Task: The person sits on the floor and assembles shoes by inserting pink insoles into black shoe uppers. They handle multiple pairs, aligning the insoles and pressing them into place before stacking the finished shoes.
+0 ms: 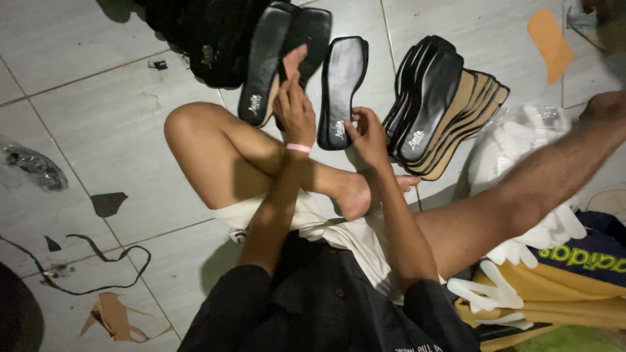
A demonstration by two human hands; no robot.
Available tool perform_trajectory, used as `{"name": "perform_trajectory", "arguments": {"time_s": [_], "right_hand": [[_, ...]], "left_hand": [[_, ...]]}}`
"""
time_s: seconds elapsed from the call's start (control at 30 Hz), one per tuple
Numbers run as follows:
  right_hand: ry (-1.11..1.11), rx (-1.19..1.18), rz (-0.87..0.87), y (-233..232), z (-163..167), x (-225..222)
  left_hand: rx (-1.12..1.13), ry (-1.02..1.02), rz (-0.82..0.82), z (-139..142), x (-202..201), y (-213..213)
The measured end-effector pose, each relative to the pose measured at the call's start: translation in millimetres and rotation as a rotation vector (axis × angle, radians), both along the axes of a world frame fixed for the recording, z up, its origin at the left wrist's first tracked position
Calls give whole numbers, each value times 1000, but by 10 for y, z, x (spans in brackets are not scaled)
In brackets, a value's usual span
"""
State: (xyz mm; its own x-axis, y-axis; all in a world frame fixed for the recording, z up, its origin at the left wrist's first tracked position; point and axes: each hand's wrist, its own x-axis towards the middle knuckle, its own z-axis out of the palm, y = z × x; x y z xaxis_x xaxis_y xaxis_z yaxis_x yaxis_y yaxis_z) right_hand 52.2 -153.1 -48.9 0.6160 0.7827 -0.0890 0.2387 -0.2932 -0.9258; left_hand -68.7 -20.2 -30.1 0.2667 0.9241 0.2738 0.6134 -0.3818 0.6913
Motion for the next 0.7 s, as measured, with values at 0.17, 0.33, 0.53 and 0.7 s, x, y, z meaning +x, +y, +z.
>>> {"name": "perform_trajectory", "arguments": {"time_s": [0.17, 0.33, 0.53, 0.7], "right_hand": [[111, -168, 60, -70, 18, -12], [86, -147, 90, -122, -12, 57], [85, -113, 84, -159, 5, 101], [-158, -12, 308, -137, 140, 155]], "left_hand": [[66, 87, 132, -28, 40, 163], [-129, -109, -287, -43, -135, -93], [-125, 158, -578, -24, -39, -149], [-468, 102, -775, -10, -371, 101]]}}
